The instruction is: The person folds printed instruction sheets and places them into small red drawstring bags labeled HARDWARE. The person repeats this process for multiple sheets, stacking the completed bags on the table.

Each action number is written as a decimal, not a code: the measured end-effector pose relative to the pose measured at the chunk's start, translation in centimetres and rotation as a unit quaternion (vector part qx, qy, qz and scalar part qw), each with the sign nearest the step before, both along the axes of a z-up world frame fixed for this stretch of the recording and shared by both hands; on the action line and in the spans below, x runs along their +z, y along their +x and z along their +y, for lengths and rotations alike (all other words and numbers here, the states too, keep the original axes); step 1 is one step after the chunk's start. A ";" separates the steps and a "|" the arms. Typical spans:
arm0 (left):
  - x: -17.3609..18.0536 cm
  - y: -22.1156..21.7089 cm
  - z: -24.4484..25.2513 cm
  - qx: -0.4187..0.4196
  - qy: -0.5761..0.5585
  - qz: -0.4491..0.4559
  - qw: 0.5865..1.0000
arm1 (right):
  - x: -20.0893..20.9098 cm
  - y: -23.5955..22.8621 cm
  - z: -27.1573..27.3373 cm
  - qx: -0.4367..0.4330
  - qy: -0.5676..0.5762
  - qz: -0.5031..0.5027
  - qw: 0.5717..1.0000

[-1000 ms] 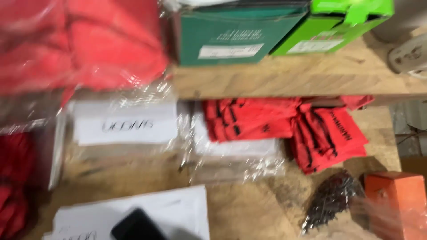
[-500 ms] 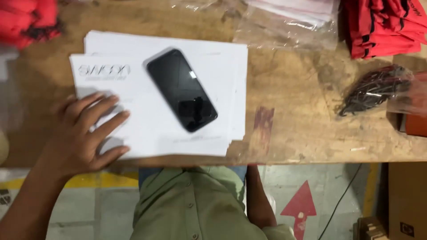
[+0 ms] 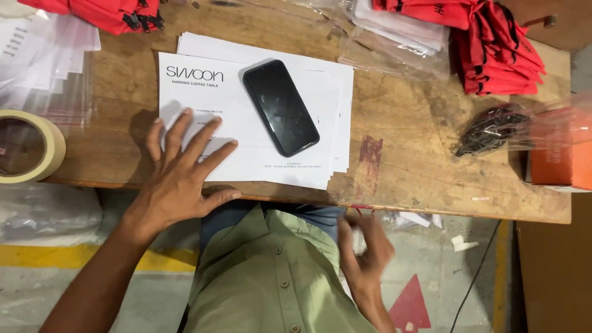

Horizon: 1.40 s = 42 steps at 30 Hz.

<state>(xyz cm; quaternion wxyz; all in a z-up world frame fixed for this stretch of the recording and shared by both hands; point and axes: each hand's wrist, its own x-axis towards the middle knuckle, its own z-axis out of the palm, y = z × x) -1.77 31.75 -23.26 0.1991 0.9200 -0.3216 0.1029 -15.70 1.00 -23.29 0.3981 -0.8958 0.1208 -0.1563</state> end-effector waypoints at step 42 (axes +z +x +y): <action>-1.9 2.4 -0.6 0.286 -0.201 0.061 0.935 | -0.7 14.9 -10.2 -0.074 -0.327 -0.012 0.942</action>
